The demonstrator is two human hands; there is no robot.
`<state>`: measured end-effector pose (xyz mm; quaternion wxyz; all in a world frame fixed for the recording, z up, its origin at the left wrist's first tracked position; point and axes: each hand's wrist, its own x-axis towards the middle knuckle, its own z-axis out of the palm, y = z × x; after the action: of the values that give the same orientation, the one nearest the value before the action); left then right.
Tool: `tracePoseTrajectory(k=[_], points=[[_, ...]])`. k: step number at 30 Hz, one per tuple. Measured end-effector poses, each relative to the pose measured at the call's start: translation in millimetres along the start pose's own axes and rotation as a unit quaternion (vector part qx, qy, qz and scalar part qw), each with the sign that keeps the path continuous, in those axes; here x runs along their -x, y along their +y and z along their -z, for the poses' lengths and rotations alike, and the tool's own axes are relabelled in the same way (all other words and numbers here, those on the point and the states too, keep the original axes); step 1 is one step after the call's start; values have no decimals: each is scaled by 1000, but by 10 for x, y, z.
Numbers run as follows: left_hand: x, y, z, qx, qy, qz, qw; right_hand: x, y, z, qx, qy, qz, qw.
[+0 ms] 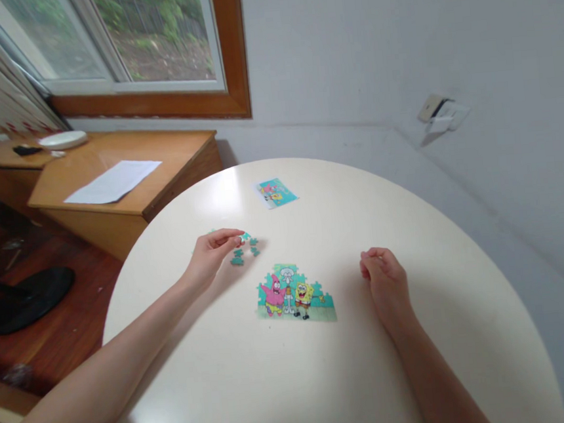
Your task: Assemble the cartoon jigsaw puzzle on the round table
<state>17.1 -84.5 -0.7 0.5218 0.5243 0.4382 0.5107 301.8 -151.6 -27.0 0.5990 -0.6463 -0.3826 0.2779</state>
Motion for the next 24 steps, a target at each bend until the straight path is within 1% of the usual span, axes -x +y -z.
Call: tracePoseTrajectory(k=[6,12,19,24], points=[[9,7,-6,2,-7,0,1000,-12,15,9,9,-5,7,1000],[2,-9,-7,0,-12,14,1000,-7,4,9,8,-7,17,1000],[3,-33,-21,-34,-45,36,998,-5,16,15,14,-4,14,1000],[6,-106,-52,-74,-75,24,994,-1,-10,4,8,-2,1,1000]])
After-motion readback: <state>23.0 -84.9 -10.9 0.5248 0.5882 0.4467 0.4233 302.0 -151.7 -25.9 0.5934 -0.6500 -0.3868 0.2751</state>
